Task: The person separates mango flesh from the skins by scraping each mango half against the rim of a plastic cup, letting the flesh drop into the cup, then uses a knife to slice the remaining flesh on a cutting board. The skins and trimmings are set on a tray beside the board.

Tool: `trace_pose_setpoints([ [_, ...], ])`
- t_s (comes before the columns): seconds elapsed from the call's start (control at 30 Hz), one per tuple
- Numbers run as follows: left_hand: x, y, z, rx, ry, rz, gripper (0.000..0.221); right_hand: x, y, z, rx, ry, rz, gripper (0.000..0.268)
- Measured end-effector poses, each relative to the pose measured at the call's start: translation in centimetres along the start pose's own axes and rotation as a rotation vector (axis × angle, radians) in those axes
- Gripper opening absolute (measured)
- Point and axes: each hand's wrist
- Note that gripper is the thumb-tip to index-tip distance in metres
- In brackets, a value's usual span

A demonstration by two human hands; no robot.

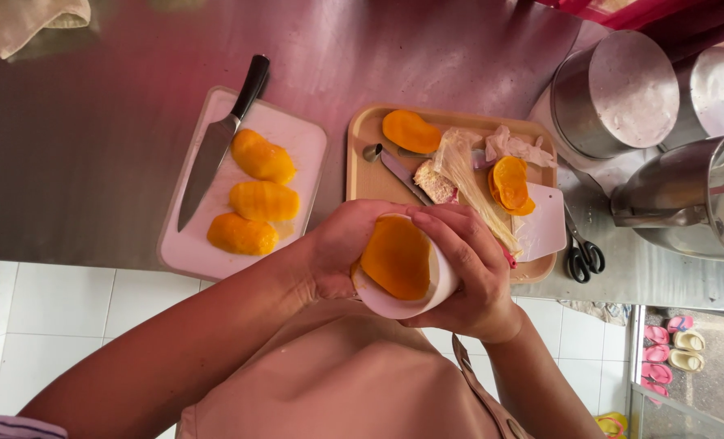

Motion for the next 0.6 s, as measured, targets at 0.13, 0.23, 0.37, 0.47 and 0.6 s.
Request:
trace_pose_setpoints([
  [0.13, -0.9, 0.3, 0.9, -0.039, 0.051, -0.037, 0.039, -0.1, -0.3, -0.3, -0.013, -0.018, -0.024, 0.096],
  [0.23, -1.5, 0.8, 1.6, -0.045, 0.094, -0.068, 0.037, -0.1, -0.6, -0.8, -0.007, -0.035, -0.016, 0.096],
  [0.37, -1.4, 1.1, 2.3, -0.075, 0.09, -0.111, 0.032, -0.4, -1.0, -1.5, -0.021, -0.054, -0.013, 0.095],
  [0.47, -2.2, 1.5, 3.1, -0.112, 0.08, -0.126, 0.03, -0.6, -1.3, -2.2, -0.018, -0.062, -0.016, 0.095],
  [0.6, -3.9, 2.8, 4.3, -0.203, 0.057, -0.137, 0.031, -1.0, -1.5, -3.2, -0.012, -0.075, 0.004, 0.097],
])
Point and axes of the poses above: each hand's wrist, its own z-axis towards the middle knuckle, its own x-axis out of the palm, y = z × x, and after that the axes turned 4 degrees about -y, right-handed
